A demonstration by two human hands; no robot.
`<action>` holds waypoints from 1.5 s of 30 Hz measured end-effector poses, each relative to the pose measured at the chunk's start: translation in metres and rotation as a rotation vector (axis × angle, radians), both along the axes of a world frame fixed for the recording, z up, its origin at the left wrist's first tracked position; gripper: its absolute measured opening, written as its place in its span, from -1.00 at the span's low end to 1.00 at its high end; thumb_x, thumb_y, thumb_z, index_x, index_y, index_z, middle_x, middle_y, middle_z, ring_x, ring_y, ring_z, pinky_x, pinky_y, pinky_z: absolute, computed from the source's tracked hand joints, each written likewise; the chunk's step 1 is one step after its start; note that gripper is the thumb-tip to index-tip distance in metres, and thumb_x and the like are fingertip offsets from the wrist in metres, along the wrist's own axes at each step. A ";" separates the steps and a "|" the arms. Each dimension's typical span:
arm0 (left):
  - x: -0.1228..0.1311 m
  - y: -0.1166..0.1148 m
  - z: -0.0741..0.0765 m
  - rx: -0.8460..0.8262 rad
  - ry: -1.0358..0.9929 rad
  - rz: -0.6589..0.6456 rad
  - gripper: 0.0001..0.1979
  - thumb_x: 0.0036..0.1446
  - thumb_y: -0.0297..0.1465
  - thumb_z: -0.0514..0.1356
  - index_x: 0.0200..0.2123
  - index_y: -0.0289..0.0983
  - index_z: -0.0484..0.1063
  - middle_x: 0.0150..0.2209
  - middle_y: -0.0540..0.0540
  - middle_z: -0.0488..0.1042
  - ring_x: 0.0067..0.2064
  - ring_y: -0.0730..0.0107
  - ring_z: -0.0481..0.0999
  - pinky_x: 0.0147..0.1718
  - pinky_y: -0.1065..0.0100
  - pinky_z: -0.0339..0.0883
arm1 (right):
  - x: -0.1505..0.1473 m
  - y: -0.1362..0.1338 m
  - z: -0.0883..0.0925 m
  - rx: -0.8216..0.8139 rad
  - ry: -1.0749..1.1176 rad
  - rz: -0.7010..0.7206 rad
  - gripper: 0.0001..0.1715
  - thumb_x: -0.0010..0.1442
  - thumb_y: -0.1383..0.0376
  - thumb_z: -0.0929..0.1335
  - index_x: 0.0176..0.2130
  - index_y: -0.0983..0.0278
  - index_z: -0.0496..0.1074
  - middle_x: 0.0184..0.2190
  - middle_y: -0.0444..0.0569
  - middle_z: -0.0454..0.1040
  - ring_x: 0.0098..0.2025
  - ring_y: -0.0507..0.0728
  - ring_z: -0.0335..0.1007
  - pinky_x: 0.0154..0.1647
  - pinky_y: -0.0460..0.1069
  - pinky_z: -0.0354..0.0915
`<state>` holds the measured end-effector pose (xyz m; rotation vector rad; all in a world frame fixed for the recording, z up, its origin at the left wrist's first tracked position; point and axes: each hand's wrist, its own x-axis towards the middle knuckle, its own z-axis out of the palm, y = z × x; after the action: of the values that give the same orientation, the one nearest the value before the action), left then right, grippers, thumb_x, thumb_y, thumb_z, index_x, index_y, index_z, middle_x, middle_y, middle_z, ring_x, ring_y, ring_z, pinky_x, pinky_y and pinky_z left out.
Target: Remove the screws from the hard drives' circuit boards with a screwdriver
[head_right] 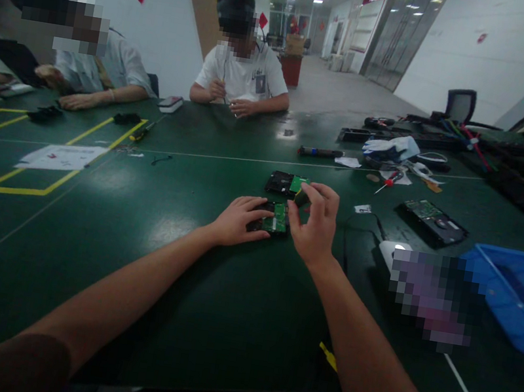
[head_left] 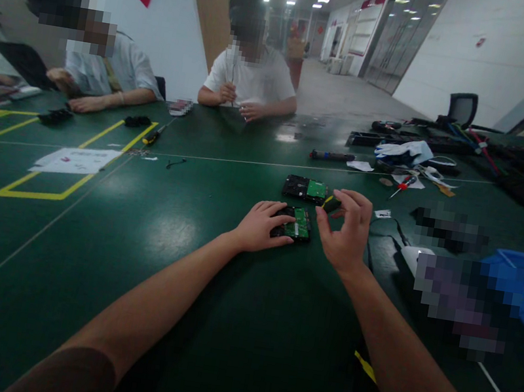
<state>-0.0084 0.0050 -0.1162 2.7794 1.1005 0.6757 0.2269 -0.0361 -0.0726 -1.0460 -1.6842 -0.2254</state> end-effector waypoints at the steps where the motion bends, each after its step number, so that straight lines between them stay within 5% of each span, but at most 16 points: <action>1: 0.000 0.000 0.000 0.000 -0.002 -0.001 -0.39 0.20 0.08 0.21 0.21 -0.08 0.45 0.37 -0.20 0.25 0.34 -0.08 0.24 0.30 -0.13 0.11 | 0.000 0.000 0.000 0.003 -0.004 0.002 -0.32 0.20 0.39 0.42 0.24 0.06 0.24 0.13 0.11 0.28 0.14 0.31 0.33 -0.19 0.18 0.59; 7: 0.000 0.000 -0.001 0.007 -0.002 -0.001 -0.39 0.21 0.08 0.21 0.21 -0.09 0.45 0.37 -0.20 0.24 0.34 -0.08 0.24 0.30 -0.13 0.11 | -0.002 0.000 0.001 -0.004 -0.022 0.060 -0.25 0.21 0.44 0.37 0.31 0.08 0.18 0.19 0.14 0.25 0.18 0.33 0.32 -0.08 0.24 0.57; 14: 0.000 0.000 -0.001 0.003 0.004 0.004 -0.40 0.21 0.08 0.21 0.21 -0.08 0.44 0.37 -0.19 0.24 0.35 -0.08 0.24 0.29 -0.13 0.11 | -0.002 0.000 -0.001 0.001 0.018 0.021 -0.23 0.19 0.38 0.42 0.30 0.04 0.18 0.13 0.10 0.24 0.07 0.30 0.36 -0.26 0.16 0.58; 20: 0.000 0.000 0.000 -0.004 -0.002 -0.003 -0.41 0.20 0.07 0.22 0.21 -0.07 0.45 0.37 -0.18 0.24 0.34 -0.08 0.25 0.29 -0.14 0.11 | -0.004 -0.001 0.000 -0.012 -0.025 0.050 -0.16 0.22 0.43 0.36 0.38 0.03 0.10 0.20 0.14 0.21 0.18 0.33 0.30 -0.09 0.25 0.58; 25: 0.000 0.001 -0.001 0.001 0.002 0.001 -0.40 0.20 0.08 0.21 0.21 -0.07 0.45 0.37 -0.19 0.24 0.35 -0.08 0.25 0.30 -0.14 0.10 | -0.002 0.001 -0.001 -0.010 0.000 0.029 -0.23 0.24 0.40 0.39 0.34 0.03 0.16 0.15 0.11 0.24 0.09 0.28 0.38 -0.22 0.15 0.60; 45: -0.001 0.000 -0.001 0.001 0.009 -0.004 -0.40 0.22 0.08 0.19 0.22 -0.08 0.43 0.37 -0.19 0.23 0.35 -0.07 0.24 0.29 -0.12 0.12 | -0.002 0.002 -0.003 0.009 0.044 0.023 -0.36 0.26 0.36 0.36 0.27 0.16 0.20 0.15 0.15 0.36 0.06 0.29 0.45 -0.09 0.22 0.55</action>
<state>-0.0096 0.0049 -0.1175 2.7878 1.0960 0.6635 0.2247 -0.0337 -0.0756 -1.0177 -1.6535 -0.1942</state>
